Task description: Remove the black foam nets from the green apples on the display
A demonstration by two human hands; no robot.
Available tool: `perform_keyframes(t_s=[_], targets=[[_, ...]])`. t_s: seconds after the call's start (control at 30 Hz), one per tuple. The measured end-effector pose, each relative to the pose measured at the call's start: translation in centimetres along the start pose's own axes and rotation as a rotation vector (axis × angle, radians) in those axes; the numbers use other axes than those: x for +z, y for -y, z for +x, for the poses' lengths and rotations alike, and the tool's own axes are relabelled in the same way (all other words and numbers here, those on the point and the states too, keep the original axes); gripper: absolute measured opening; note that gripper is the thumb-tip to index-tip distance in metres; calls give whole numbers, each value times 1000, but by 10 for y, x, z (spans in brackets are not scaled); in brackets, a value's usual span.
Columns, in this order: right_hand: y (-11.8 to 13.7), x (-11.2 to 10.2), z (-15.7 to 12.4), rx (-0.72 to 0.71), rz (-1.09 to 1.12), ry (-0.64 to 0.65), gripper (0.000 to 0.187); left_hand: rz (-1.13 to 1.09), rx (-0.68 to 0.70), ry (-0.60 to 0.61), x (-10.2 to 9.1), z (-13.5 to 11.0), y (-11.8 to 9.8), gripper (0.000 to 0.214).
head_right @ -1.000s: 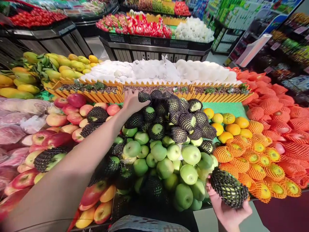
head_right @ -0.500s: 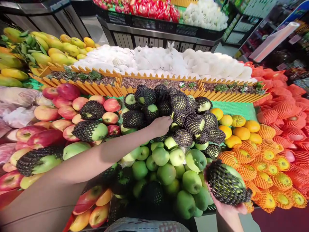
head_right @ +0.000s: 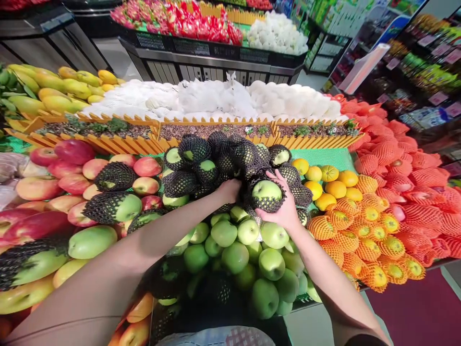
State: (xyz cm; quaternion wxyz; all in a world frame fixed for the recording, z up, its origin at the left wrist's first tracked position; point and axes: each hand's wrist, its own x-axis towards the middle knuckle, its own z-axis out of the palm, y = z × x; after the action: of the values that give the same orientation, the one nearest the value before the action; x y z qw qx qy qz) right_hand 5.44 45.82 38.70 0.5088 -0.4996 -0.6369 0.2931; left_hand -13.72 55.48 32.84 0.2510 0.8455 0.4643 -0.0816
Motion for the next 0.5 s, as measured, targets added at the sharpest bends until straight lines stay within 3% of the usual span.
perform_keyframes(t_s=[0.2, 0.4, 0.5], targets=[[-22, 5, 8, -71, -69, -20, 80, 71, 0, -106, -4, -16, -2, 88], [-23, 3, 11, -27, -36, -44, 73, 10, 2, -12, 2, -1, 6, 69], [-24, 0, 11, 0, -13, -65, 67, -17, 3, -42, 0, 0, 5, 71]])
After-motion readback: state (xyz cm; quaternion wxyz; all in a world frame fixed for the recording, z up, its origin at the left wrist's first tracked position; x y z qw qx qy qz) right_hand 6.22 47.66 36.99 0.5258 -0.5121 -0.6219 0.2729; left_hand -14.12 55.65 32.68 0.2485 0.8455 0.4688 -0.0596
